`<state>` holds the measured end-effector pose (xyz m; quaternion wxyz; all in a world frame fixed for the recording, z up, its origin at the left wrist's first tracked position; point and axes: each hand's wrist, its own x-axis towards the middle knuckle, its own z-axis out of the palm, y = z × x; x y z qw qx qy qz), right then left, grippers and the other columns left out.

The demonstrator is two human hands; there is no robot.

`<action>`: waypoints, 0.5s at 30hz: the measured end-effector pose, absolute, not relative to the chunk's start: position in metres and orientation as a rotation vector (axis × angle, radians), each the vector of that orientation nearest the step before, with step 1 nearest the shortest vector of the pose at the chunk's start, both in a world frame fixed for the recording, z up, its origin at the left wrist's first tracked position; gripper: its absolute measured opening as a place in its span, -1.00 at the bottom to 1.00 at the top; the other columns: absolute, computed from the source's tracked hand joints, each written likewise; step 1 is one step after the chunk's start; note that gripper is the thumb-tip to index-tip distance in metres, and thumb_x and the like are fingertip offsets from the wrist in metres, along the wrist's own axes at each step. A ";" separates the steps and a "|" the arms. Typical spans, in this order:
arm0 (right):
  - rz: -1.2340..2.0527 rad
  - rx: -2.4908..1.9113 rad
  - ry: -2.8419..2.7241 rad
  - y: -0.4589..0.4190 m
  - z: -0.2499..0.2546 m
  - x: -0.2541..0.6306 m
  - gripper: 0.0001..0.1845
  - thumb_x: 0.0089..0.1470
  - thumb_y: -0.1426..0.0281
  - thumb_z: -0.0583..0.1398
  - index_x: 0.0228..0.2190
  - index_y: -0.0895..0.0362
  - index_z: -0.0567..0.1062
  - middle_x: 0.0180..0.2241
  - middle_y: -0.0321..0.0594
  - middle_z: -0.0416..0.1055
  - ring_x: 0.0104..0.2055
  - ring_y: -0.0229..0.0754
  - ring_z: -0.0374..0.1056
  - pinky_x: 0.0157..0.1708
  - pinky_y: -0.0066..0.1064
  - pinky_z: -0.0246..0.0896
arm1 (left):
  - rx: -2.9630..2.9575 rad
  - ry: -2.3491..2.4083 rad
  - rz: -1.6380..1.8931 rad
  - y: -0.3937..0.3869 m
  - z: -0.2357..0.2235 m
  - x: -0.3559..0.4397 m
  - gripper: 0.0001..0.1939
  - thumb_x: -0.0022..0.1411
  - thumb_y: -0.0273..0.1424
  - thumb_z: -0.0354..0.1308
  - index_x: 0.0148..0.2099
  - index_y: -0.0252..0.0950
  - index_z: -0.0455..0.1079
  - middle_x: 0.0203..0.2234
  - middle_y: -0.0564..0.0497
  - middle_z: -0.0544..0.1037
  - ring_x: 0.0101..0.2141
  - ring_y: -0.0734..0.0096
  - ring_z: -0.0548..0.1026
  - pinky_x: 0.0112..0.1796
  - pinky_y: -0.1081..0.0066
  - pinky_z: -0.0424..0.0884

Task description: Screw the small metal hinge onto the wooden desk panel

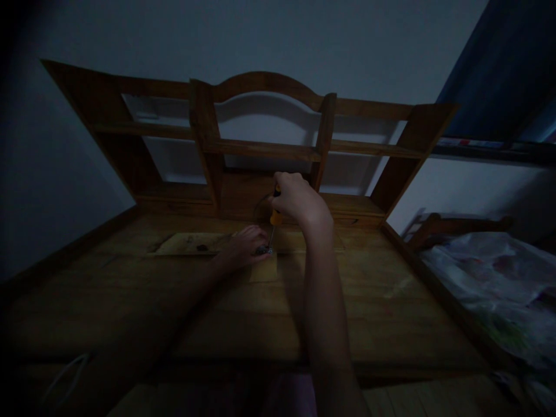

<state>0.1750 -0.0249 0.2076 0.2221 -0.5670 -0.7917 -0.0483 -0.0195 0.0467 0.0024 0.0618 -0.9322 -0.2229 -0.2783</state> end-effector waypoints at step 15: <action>-0.120 -1.592 -2.175 -0.022 0.206 0.177 -0.88 0.09 0.39 0.26 -0.28 0.14 0.48 -0.28 -0.09 0.51 -0.25 -0.08 0.41 -0.23 -0.25 0.26 | -2.820 -0.632 -0.820 0.046 0.002 -0.021 -0.74 0.41 -0.17 0.18 -0.08 -0.23 0.56 -0.09 -0.08 0.52 0.01 0.19 0.44 0.14 0.08 0.35</action>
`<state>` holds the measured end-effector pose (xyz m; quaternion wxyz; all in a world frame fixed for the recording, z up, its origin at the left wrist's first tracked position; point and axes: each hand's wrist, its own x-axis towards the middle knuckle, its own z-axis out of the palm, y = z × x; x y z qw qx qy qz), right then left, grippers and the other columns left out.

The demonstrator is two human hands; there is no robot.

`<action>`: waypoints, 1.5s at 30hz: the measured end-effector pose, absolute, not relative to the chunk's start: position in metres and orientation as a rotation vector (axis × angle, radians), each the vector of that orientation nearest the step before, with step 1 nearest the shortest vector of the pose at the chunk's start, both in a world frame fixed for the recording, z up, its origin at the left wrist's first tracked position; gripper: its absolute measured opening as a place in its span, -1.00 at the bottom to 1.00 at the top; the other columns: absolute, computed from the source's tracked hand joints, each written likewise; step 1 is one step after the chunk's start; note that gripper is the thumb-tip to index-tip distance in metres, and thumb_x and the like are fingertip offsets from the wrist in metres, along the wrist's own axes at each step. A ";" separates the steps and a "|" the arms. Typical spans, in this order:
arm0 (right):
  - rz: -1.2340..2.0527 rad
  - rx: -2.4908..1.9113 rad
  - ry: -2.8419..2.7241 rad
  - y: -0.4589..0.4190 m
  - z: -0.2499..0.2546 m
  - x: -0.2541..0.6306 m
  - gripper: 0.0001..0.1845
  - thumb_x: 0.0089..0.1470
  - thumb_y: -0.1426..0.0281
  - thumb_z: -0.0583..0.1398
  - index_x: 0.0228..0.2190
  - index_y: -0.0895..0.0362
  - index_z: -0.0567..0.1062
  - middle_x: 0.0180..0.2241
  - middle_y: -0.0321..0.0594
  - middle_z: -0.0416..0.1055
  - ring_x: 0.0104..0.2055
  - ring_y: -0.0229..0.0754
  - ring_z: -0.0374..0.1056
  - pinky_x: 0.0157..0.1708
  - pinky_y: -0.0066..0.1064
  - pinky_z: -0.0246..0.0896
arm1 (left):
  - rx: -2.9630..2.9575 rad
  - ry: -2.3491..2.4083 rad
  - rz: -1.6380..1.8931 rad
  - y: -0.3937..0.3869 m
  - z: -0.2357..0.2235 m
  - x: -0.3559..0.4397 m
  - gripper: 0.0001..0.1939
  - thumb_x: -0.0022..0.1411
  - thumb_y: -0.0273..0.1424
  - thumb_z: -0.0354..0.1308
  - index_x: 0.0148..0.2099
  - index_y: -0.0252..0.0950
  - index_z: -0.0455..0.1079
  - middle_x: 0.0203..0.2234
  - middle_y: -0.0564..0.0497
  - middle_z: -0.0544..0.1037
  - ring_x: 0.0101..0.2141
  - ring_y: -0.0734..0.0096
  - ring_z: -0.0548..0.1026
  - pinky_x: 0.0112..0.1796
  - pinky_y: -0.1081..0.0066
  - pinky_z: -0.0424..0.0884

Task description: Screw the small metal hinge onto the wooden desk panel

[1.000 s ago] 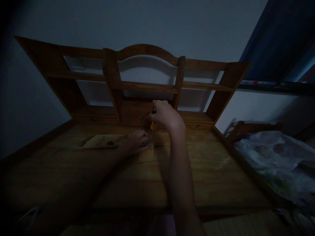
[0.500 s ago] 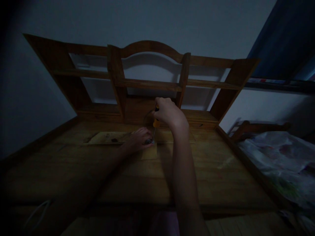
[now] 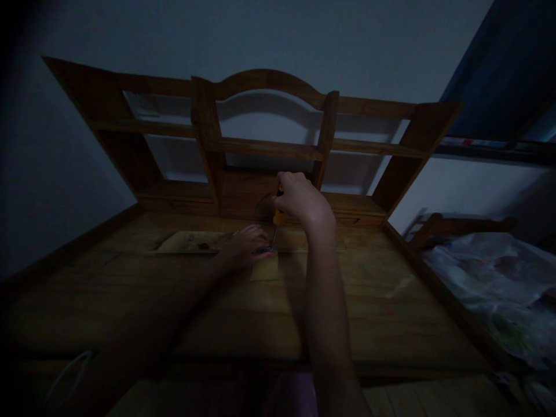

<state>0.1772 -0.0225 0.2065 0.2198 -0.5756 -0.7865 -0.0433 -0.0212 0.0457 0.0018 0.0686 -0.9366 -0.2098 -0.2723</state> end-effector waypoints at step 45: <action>-0.102 -1.503 -2.103 -0.009 0.199 0.172 -0.58 0.13 0.37 0.23 0.04 0.17 0.42 -0.11 0.01 0.54 -0.08 0.02 0.43 -0.12 -0.25 0.24 | -2.723 -0.634 -0.723 0.049 -0.007 -0.020 -0.63 0.48 -0.16 0.07 -0.25 -0.26 0.57 -0.33 -0.05 0.46 -0.25 0.28 0.39 -0.25 0.33 0.25</action>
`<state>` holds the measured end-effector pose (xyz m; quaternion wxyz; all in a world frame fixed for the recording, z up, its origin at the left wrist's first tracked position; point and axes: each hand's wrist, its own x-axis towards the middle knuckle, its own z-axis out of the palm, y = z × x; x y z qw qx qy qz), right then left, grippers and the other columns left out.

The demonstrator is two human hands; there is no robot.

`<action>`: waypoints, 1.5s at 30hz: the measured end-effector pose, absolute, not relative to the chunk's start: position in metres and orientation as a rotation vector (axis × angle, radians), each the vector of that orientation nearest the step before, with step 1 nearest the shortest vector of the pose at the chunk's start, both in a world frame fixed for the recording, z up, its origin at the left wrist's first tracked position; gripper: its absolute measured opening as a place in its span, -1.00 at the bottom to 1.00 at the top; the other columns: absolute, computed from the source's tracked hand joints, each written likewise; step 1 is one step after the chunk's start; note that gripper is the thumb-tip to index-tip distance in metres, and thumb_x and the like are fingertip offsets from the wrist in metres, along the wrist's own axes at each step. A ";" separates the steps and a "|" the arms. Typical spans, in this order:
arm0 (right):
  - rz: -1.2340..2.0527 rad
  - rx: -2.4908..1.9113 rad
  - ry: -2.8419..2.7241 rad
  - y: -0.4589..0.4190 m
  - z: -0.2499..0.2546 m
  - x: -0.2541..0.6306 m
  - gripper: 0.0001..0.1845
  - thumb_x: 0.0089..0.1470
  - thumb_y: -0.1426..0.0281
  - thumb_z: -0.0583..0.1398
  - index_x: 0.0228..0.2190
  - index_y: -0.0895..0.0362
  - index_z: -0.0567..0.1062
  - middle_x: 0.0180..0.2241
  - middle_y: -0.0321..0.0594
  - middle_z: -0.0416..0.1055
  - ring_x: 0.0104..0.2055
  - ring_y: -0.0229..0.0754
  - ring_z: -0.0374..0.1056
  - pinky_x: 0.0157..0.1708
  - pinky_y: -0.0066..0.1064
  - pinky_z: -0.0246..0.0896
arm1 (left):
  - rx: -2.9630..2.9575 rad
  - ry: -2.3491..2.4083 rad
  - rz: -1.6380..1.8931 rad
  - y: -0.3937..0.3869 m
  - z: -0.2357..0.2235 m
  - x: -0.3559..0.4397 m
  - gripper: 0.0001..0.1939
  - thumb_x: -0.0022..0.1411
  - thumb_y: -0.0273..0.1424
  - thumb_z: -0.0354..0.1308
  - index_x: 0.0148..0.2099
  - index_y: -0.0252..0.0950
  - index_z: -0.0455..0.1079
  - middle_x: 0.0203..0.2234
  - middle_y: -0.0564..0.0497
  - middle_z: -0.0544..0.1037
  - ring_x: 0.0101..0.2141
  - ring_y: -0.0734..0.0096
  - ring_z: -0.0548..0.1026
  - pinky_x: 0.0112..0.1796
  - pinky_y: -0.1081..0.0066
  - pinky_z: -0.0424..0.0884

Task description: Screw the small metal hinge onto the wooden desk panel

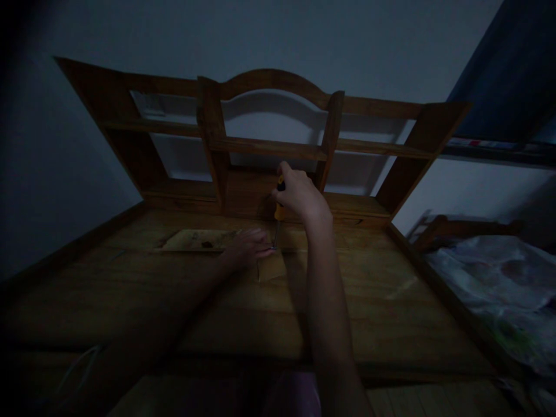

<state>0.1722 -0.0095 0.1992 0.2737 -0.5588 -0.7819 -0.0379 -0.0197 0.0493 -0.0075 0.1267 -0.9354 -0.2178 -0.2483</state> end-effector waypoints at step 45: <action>-0.137 -1.563 -2.138 -0.001 0.194 0.168 -0.68 0.10 0.27 0.19 -0.12 0.13 0.39 -0.08 0.02 0.44 -0.06 0.06 0.40 -0.06 -0.16 0.24 | -2.773 -0.597 -0.757 0.051 -0.009 -0.024 -0.74 0.46 -0.28 0.10 -0.19 -0.27 0.57 -0.26 -0.06 0.52 -0.19 0.30 0.46 -0.26 0.35 0.34</action>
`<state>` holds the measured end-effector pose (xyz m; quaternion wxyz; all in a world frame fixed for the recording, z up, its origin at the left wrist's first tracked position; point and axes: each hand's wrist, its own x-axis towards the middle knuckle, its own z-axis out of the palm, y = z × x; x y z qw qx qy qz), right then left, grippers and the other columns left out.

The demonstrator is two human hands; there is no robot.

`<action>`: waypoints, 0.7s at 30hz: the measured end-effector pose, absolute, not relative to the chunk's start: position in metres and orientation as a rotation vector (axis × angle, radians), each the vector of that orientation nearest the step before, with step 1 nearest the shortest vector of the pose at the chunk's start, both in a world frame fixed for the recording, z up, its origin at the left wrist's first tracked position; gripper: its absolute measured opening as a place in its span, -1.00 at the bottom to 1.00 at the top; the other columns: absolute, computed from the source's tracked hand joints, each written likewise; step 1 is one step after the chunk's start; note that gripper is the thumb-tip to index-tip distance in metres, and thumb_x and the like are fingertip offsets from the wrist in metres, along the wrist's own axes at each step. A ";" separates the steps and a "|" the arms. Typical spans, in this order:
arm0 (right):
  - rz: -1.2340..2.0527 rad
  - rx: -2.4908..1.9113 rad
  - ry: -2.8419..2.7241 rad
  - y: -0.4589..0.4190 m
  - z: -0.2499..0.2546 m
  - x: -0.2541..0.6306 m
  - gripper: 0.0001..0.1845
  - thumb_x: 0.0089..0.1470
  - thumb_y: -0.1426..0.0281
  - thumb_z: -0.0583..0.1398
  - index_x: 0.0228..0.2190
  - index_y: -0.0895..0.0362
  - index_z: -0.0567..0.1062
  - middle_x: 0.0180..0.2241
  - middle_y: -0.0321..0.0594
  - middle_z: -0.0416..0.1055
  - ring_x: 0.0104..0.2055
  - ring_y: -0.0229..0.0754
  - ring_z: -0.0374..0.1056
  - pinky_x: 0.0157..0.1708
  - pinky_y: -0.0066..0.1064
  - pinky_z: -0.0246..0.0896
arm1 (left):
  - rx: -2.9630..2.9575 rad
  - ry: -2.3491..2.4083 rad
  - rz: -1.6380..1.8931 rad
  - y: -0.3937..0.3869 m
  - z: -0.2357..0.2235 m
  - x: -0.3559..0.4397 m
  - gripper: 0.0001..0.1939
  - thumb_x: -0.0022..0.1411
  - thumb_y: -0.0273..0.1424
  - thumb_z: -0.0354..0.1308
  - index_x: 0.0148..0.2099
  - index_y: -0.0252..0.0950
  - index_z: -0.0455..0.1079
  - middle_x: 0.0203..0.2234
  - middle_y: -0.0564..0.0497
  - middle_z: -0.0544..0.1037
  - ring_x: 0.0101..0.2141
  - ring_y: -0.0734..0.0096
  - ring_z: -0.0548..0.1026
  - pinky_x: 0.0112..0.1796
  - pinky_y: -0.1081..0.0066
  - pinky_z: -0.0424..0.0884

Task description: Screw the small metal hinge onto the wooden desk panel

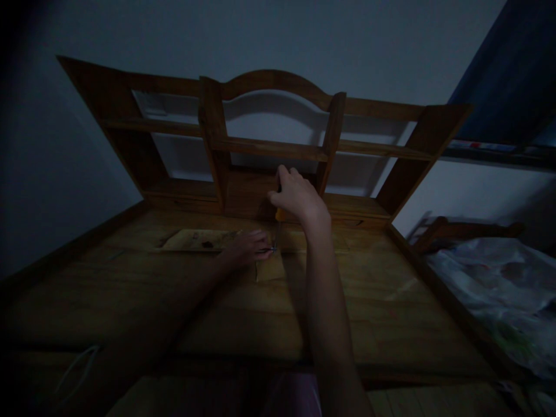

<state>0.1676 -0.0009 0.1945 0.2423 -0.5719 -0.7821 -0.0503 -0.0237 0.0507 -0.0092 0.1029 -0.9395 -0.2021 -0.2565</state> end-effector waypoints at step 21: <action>-0.228 -1.601 -2.195 0.004 0.191 0.167 -0.72 0.16 0.30 0.20 -0.10 0.14 0.40 -0.12 0.01 0.47 -0.07 0.08 0.41 -0.08 -0.15 0.25 | -2.900 -0.701 -0.707 0.045 -0.002 -0.026 -0.75 0.45 -0.21 0.12 -0.15 -0.24 0.54 -0.19 -0.04 0.50 -0.11 0.29 0.46 -0.17 0.36 0.38</action>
